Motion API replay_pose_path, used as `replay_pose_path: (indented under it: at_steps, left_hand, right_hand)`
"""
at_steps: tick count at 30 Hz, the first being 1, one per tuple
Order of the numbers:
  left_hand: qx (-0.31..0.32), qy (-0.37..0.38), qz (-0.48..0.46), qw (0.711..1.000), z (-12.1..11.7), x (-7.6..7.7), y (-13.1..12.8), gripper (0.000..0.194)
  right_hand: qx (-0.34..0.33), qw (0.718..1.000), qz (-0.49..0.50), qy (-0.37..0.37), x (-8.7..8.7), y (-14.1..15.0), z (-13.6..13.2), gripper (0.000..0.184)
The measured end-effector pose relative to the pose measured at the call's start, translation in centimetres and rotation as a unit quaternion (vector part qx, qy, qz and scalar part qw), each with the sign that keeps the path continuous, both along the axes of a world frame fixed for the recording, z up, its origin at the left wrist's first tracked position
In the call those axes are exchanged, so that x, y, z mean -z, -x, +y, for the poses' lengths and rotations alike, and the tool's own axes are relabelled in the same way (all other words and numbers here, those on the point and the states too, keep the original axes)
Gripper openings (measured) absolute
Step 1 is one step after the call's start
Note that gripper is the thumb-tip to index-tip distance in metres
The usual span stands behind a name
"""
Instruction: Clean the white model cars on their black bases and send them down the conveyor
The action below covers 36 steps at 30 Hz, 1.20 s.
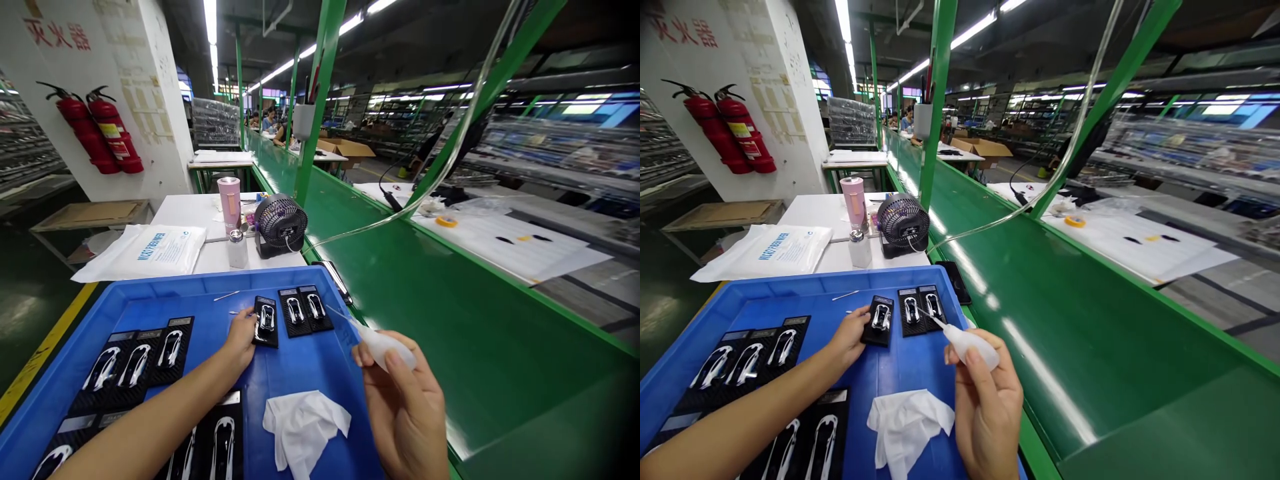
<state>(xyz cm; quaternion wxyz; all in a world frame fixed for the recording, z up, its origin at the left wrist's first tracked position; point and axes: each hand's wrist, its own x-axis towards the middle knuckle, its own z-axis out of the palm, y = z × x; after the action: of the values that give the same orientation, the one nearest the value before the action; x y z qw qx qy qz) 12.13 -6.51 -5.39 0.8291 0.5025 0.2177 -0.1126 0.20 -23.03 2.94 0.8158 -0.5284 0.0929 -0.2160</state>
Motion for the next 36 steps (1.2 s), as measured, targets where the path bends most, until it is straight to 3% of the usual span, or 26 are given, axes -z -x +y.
replay_pose_path:
  at_steps: [8, 16, 19, 21, 23, 26, 30, 33, 36]
  left_hand:
    - [-0.004, -0.059, -0.056, 0.997, -1.8, 1.2, -1.4, 0.027]
    - [0.062, -0.091, -0.119, 0.987, -1.1, 0.3, 0.3, 0.031]
    - [0.084, -0.144, -0.139, 0.976, -0.2, -0.4, 1.1, 0.038]
    - [0.115, -0.205, -0.17, 0.957, 1.6, -1.4, 1.5, 0.041]
    - [0.156, -0.287, -0.218, 0.919, 4.9, -2.4, 1.9, 0.04]
    - [0.177, -0.451, -0.273, 0.831, 11.5, -3.2, 2.2, 0.048]
    - [0.171, -0.638, -0.243, 0.71, 18.6, -1.7, 3.2, 0.071]
    - [0.201, -0.709, -0.229, 0.636, 20.0, -0.1, 4.4, 0.073]
    - [0.232, -0.737, -0.235, 0.589, 19.1, 0.7, 5.2, 0.071]
  right_hand:
    - [-0.016, 1.0, 0.006, -0.005, 0.6, -0.4, -0.1, 0.025]
    - [-0.025, 0.999, 0.026, -0.004, 0.9, -0.5, 0.2, 0.028]
    - [-0.027, 0.999, 0.033, 0.002, 0.8, -0.6, 0.4, 0.029]
    - [-0.022, 0.999, 0.038, 0.01, 0.7, -0.6, 0.3, 0.03]
    - [-0.013, 0.999, 0.04, 0.016, 0.6, -0.6, 0.1, 0.029]
    - [-0.013, 0.999, 0.042, 0.016, 0.7, -0.7, 0.0, 0.03]
    - [-0.032, 0.999, 0.039, 0.016, 0.6, -0.8, 0.9, 0.029]
    - [-0.055, 0.998, 0.031, 0.027, 0.3, -0.8, 1.7, 0.026]
    - [-0.072, 0.996, 0.03, 0.046, 0.0, -0.7, 2.2, 0.026]
